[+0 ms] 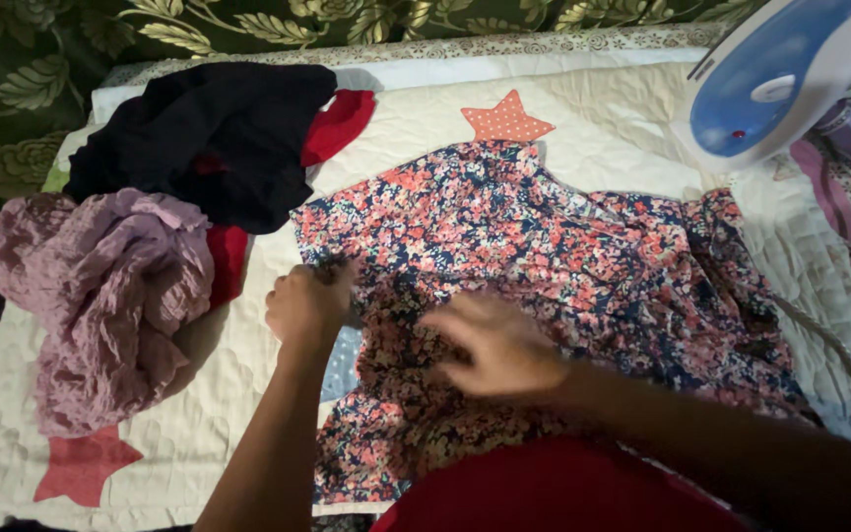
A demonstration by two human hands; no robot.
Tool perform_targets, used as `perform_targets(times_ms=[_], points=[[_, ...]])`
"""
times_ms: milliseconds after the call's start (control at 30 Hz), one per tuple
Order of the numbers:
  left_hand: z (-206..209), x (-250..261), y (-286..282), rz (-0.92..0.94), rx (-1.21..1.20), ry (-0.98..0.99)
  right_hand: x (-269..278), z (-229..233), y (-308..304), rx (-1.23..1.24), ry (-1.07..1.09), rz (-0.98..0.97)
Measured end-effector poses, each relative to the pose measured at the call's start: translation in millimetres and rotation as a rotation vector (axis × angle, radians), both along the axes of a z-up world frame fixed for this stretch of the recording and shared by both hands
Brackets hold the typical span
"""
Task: The person irons a floral-patterned dress laid out on a padded surface. They repeatedly smooth the fabric with one hand while moving a steam iron over the body and sleeves, adjusting the garment's position several times to reach different areas.
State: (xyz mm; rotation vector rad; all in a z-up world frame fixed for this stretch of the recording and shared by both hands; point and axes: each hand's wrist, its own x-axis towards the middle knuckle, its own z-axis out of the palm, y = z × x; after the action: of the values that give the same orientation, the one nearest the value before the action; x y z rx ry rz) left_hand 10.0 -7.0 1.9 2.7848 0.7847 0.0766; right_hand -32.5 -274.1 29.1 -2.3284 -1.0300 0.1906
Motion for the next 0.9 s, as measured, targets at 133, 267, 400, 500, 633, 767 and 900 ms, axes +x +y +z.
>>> perform_targets(times_ms=[133, 267, 400, 500, 633, 767, 900], points=[[-5, -1, 10, -0.110, -0.284, -0.091, -18, -24, 28, -0.202, 0.026, 0.108], [-9, -21, 19, -0.158, -0.388, -0.277, -20, -36, 8, 0.005, 0.061, 0.144], [0, -35, 5, -0.173, -0.317, -0.138, -18, -34, -3, 0.001, 0.088, 0.191], [4, -41, 0, -0.211, -0.478, -0.212, -17, -32, -1, -0.015, 0.132, 0.178], [7, -58, 15, -0.285, -0.628, -0.241, -19, -20, 1, 0.035, 0.209, 0.160], [1, -66, 48, -0.273, -0.732, -0.015, -25, -2, 12, -0.058, 0.205, 0.082], [-15, -35, 77, -0.424, -0.545, -0.152, -32, 3, 43, -0.025, 0.097, -0.076]])
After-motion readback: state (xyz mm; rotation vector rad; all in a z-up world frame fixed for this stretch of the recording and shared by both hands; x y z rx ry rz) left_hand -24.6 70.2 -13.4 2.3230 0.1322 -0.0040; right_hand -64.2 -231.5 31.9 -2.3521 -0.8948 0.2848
